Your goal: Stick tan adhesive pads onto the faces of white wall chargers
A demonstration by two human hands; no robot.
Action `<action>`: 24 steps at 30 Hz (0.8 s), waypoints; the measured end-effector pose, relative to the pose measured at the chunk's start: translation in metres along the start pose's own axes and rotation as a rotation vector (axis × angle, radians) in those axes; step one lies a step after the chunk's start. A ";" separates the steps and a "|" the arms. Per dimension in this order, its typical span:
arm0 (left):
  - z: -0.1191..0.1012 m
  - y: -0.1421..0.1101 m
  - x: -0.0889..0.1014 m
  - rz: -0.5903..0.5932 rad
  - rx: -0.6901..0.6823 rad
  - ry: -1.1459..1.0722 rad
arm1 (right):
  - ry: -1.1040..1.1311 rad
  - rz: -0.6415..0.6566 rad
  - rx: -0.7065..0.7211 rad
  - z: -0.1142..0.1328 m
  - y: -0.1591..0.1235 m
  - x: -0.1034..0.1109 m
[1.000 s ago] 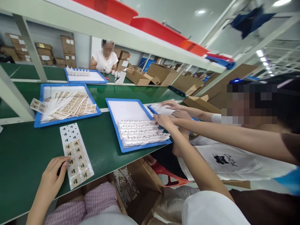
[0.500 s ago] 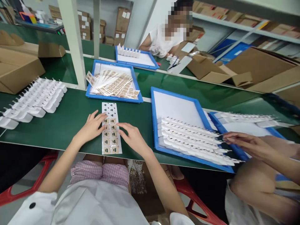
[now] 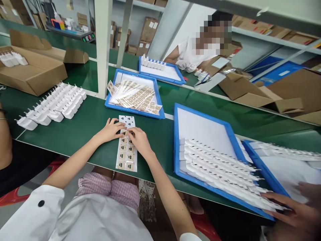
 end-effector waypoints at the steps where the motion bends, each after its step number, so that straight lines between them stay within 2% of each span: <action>1: 0.000 0.001 0.000 0.002 0.002 -0.003 | -0.010 -0.011 -0.008 -0.001 0.000 0.000; 7: 0.003 0.001 -0.003 0.046 0.020 -0.018 | -0.093 -0.068 -0.020 0.004 0.000 0.000; 11: 0.005 -0.001 -0.006 0.091 0.018 -0.024 | -0.130 -0.106 0.025 0.016 -0.013 0.003; 17: 0.002 0.002 -0.006 0.095 0.022 -0.017 | -0.069 -0.204 0.065 0.022 -0.042 0.027; 19: -0.002 -0.005 0.003 0.042 0.032 -0.006 | 0.136 -0.274 0.039 0.016 -0.055 0.040; 21: -0.004 -0.026 0.020 -0.068 0.072 0.014 | 0.503 -0.313 -0.029 0.002 -0.069 0.042; 23: 0.006 -0.067 0.045 -0.265 0.192 0.042 | 0.876 -0.276 -0.122 -0.010 -0.085 0.028; 24: 0.017 -0.096 0.060 -0.404 0.296 0.059 | 1.022 -0.237 -0.171 -0.013 -0.093 0.016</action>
Point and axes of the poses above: each hand's wrist, its own y-axis towards the middle knuckle, its own x-axis out of the back of the hand, z = x × y, the point moved 9 cm from there along y, towards the middle knuckle, and after that the axes turned 12 degrees about z, right-handed, at the moved point
